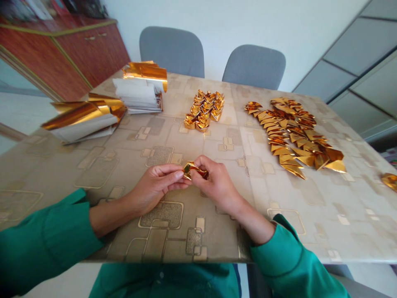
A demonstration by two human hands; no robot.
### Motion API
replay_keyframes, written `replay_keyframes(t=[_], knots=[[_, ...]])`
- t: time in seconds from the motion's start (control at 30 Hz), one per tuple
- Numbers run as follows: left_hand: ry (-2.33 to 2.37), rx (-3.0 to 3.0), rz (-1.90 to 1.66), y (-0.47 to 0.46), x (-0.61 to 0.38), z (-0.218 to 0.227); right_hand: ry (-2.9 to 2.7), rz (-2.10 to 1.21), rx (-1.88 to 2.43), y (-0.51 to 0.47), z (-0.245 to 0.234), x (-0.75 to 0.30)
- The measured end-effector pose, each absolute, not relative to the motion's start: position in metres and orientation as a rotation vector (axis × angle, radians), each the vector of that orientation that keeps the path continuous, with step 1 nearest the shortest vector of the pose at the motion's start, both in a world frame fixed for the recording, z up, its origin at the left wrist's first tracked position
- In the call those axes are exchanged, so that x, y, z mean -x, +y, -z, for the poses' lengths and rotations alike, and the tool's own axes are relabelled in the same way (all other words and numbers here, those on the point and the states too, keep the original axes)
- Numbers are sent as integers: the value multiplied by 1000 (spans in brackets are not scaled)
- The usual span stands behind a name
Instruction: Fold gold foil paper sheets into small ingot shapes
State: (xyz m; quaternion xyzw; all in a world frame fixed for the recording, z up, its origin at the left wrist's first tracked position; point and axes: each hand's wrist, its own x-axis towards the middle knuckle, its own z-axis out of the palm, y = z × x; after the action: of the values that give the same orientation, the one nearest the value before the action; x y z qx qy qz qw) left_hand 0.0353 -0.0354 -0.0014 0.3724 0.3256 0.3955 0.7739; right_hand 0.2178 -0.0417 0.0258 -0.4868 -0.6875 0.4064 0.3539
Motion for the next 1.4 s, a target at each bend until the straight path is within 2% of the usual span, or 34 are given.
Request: replay_keyframes(t=[0.17,0.6,0.83,1.13,1.4], knots=[[681,-793,-855,-35,-35,2,-1728,-1324,1136,-38,-25,-224],[807,-1006,-840,-35,-37,-2,-1718,-1293,1281,-40,-18,-221],[761,-932,-790,-35,-36,-4,-1618,-1641,1112,-41,-34,-224],[860,-929,-930,-35,-38,-7,-1623,-1391,1170,-43,-30,-217],[820,-993,-883,-33,-35,-3,-1628,-1256,1195,-42,-20,-214]])
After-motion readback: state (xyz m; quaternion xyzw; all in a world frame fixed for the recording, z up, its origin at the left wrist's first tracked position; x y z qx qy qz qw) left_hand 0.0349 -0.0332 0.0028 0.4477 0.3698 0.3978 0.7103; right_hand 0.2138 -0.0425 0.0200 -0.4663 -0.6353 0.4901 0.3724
